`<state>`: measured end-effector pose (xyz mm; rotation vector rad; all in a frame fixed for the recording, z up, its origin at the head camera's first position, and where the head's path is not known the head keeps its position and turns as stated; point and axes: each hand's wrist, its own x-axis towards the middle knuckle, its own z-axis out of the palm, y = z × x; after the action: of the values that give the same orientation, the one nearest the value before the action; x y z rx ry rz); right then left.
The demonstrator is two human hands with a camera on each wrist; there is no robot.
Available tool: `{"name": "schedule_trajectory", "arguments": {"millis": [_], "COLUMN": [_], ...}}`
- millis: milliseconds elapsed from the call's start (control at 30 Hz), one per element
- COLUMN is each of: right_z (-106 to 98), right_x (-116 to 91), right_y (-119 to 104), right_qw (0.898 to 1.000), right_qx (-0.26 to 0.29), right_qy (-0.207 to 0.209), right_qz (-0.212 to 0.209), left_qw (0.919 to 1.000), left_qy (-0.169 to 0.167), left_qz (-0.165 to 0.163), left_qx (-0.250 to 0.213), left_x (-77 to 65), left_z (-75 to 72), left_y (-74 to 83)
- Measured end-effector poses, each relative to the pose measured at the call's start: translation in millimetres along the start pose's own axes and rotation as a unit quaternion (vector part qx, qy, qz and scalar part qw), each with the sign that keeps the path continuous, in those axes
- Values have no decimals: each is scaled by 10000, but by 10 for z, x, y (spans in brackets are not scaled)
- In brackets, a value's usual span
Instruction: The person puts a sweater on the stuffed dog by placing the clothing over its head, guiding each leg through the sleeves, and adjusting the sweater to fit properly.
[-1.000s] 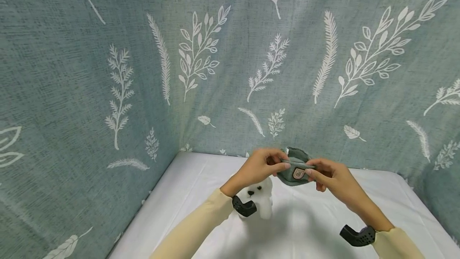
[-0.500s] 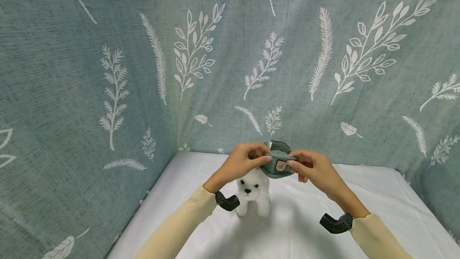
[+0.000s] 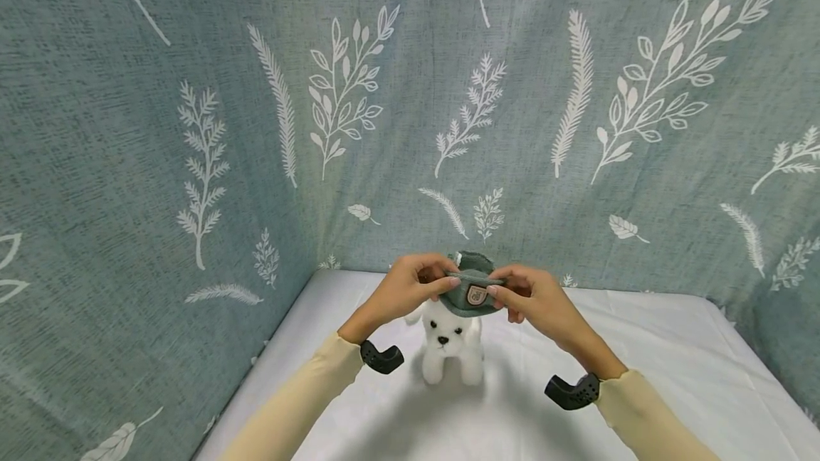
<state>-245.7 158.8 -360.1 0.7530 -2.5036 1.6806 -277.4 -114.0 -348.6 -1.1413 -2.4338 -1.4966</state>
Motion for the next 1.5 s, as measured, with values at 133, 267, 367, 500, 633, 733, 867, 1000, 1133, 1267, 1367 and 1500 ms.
{"name": "schedule_trajectory", "arguments": {"millis": [133, 267, 367, 500, 633, 733, 867, 1000, 1133, 1267, 1367, 1500], "right_z": [71, 126, 157, 221, 282, 301, 299, 301, 340, 377, 408, 457], "right_x": [43, 82, 83, 87, 88, 91, 101, 115, 142, 174, 199, 233], "right_y": [-16, -20, -18, 1, 30, 44, 52, 45, 31, 34, 49, 74], "right_qw": [9999, 9999, 9999, 9995, 9989, 9987, 9985, 9981, 9971, 9955, 9940, 9908], "right_qx": [67, 58, 93, 163, 193, 174, 31, -131, -260, -477, -743, -1124], "right_qy": [-93, -113, -128, -220, -342, -373, -360, -313, -226, -83, 81, 198], "right_qz": [-45, -68, 14, 179, 260, 311, 416, 522, 679, 811, 798, 730], "left_qw": [10000, 10000, 10000, 10000, 9997, 9997, 9994, 9989, 9975, 9950, 9932, 9884], "left_qy": [-22, 24, 16, -11, 5, 3, 31, -10, -37, -128, -250, -239], "left_qz": [22, 52, 51, -85, -222, -225, -252, -286, -361, -424, -415, -336], "left_qx": [-14, 66, 33, -13, 40, 110, 229, 363, 608, 892, 1063, 1459], "left_x": [-30, -49, -80, -155, -231, -259, -265, -265, -299, -321, -319, -292], "left_z": [-72, -122, -133, -150, -159, -163, -161, -173, -212, -243, -249, -220], "left_y": [-42, -77, -103, -155, -216, -243, -270, -285, -301, -324, -356, -394]}}
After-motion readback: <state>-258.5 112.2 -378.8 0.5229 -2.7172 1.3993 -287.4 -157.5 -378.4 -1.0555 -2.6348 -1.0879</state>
